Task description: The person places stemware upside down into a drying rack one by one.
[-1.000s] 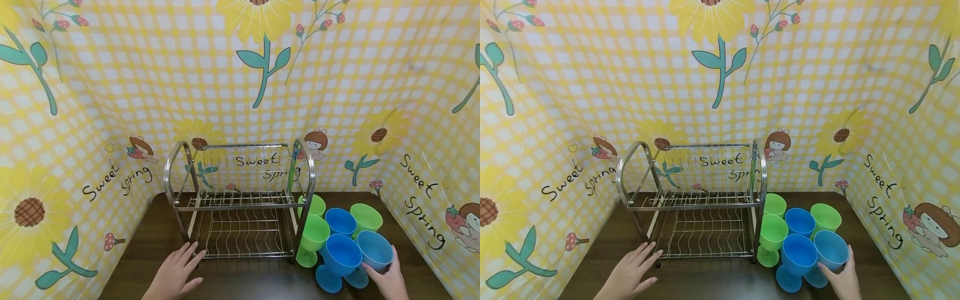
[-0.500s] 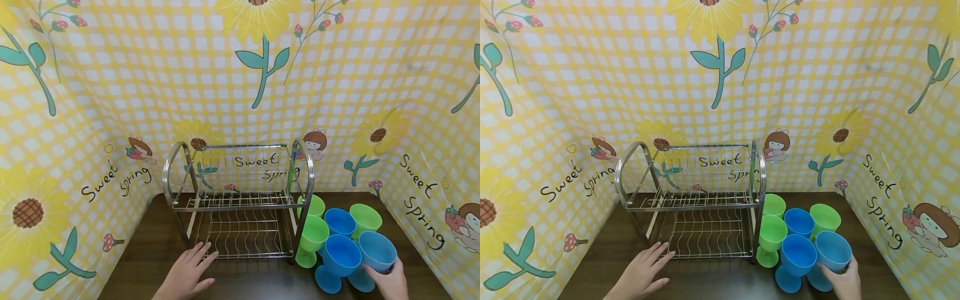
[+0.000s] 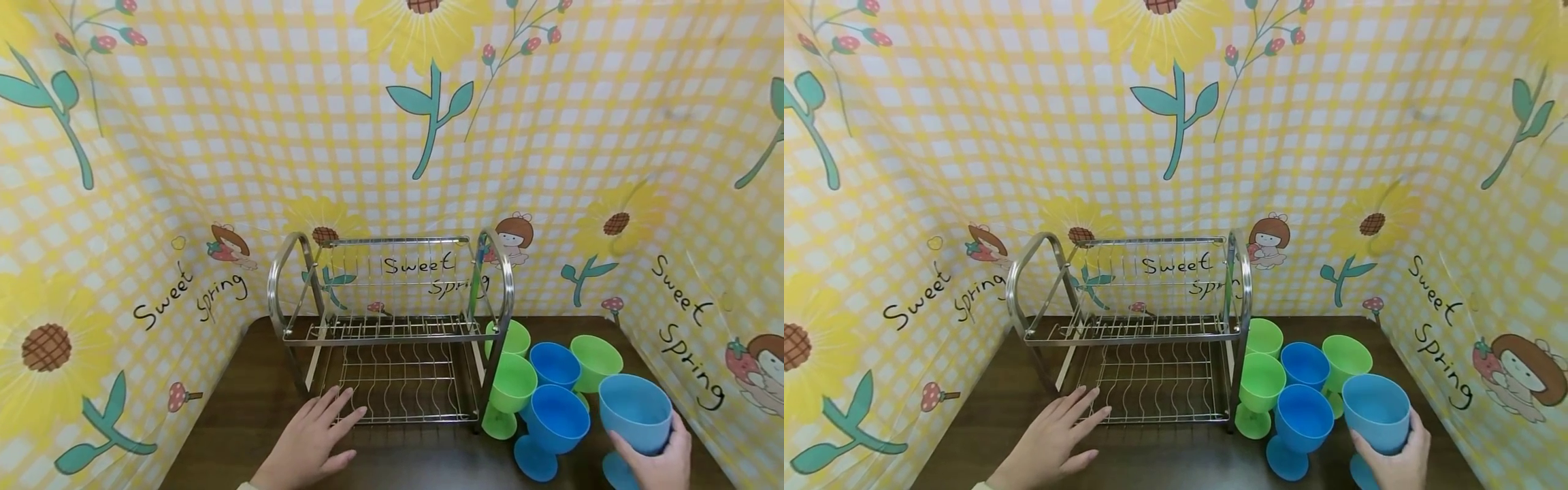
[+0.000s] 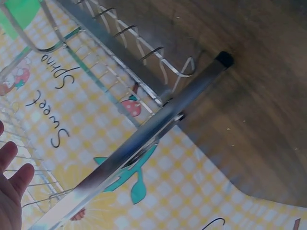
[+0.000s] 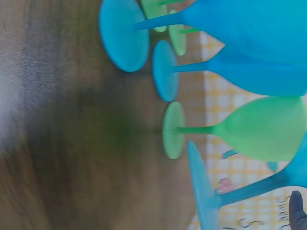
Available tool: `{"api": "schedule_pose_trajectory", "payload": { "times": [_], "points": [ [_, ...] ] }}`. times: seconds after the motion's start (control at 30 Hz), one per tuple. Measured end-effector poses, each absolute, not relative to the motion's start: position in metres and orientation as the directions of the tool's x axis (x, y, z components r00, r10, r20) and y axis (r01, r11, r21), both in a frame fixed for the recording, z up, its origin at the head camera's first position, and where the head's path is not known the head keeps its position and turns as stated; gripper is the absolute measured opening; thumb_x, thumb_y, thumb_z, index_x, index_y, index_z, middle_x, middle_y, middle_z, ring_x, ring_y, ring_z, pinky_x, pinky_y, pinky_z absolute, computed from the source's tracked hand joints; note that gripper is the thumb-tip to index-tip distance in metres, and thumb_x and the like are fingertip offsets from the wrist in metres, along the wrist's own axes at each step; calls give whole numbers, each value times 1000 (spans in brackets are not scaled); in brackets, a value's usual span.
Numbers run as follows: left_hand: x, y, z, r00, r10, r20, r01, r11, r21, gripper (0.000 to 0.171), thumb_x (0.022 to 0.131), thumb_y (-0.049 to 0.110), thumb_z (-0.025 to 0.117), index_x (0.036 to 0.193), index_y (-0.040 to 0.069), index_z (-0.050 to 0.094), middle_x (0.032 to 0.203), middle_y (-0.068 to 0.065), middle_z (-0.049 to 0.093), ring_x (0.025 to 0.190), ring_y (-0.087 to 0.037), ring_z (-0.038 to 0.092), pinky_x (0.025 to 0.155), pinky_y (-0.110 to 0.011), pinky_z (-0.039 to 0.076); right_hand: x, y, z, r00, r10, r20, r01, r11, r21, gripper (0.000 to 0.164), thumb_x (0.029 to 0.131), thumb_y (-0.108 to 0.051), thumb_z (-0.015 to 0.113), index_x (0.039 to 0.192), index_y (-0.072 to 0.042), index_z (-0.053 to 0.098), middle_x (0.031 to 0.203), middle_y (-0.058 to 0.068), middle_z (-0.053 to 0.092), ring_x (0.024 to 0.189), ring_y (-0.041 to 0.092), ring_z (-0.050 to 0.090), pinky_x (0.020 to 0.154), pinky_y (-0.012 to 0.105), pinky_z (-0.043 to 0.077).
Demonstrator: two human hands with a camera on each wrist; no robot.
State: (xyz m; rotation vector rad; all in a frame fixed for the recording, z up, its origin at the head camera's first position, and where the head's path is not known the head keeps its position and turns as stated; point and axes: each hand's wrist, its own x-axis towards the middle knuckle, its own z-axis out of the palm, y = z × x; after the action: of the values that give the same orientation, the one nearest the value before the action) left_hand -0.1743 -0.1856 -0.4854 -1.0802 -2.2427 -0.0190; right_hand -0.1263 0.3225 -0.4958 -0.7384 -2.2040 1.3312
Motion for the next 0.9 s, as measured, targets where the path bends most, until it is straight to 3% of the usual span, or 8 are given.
{"api": "schedule_pose_trajectory", "payload": {
  "times": [0.07, 0.17, 0.23, 0.3, 0.37, 0.53, 0.77, 0.9],
  "points": [
    [-174, -184, -482, -444, 698, 562, 715, 654, -247, 62, 100, 56, 21, 128, 18, 60, 132, -16, 56, 113, -35, 57, 82, -45, 50, -123, 323, -488, -730, 662, 170, 164, 411, -897, 94, 67, -5, 79, 145, 8, 27, 132, 31, 37, 117, 39, 36, 102, 56, 28],
    [-174, -179, -476, -420, 703, 574, 727, 640, -251, 62, 100, 56, 20, 127, 17, 61, 132, -17, 56, 114, -35, 57, 83, -44, 49, -118, 323, -478, -709, 668, 226, 128, 437, -890, 91, 63, -3, 81, 141, 6, 36, 122, 22, 44, 104, 20, 39, 96, 51, 30],
    [-173, -175, -472, -409, 707, 578, 733, 631, -253, 63, 100, 56, 20, 127, 17, 61, 132, -17, 55, 115, -35, 56, 82, -44, 50, -116, 321, -470, -710, 664, 233, 124, 443, -888, 90, 61, -3, 82, 140, 4, 39, 118, 19, 45, 100, 15, 38, 93, 50, 29],
    [-173, -169, -468, -408, 710, 574, 740, 626, -248, 63, 100, 56, 19, 127, 17, 62, 134, -16, 54, 116, -34, 55, 81, -45, 50, -113, 317, -465, -719, 656, 229, 128, 448, -885, 94, 61, -5, 83, 142, 4, 35, 122, 22, 42, 102, 18, 34, 93, 56, 26],
    [-173, -163, -465, -415, 714, 563, 747, 621, -238, 63, 100, 56, 19, 128, 18, 61, 136, -16, 53, 118, -34, 54, 81, -46, 51, -110, 310, -461, -719, 644, 260, 107, 472, -875, 96, 58, -2, 83, 142, 4, 36, 124, 24, 41, 103, 18, 32, 92, 53, 26],
    [-176, -151, -462, -432, 726, 535, 761, 612, -215, 63, 100, 57, 21, 130, 18, 60, 137, -15, 52, 120, -33, 53, 82, -46, 51, -105, 286, -460, -734, 577, 360, 6, 535, -845, 99, 50, 4, 82, 139, 7, 38, 123, 23, 41, 100, -4, 23, 86, 44, 26],
    [-179, -141, -465, -434, 708, 558, 755, 623, -204, 63, 100, 57, 21, 131, 18, 59, 133, -13, 55, 117, -33, 54, 83, -45, 50, -97, 255, -460, -772, 477, 420, -61, 602, -796, 96, 47, 2, 88, 132, 11, 44, 124, 27, 41, 105, 17, 31, 81, 55, 32],
    [-178, -135, -465, -463, 685, 562, 748, 642, -166, 58, 99, 57, 32, 132, 16, 58, 132, -13, 56, 117, -33, 55, 85, -45, 50, -93, 246, -459, -788, 436, 435, -75, 634, -770, 97, 47, 0, 90, 132, 12, 43, 124, 29, 41, 108, 34, 35, 80, 60, 34]
  ]
}}
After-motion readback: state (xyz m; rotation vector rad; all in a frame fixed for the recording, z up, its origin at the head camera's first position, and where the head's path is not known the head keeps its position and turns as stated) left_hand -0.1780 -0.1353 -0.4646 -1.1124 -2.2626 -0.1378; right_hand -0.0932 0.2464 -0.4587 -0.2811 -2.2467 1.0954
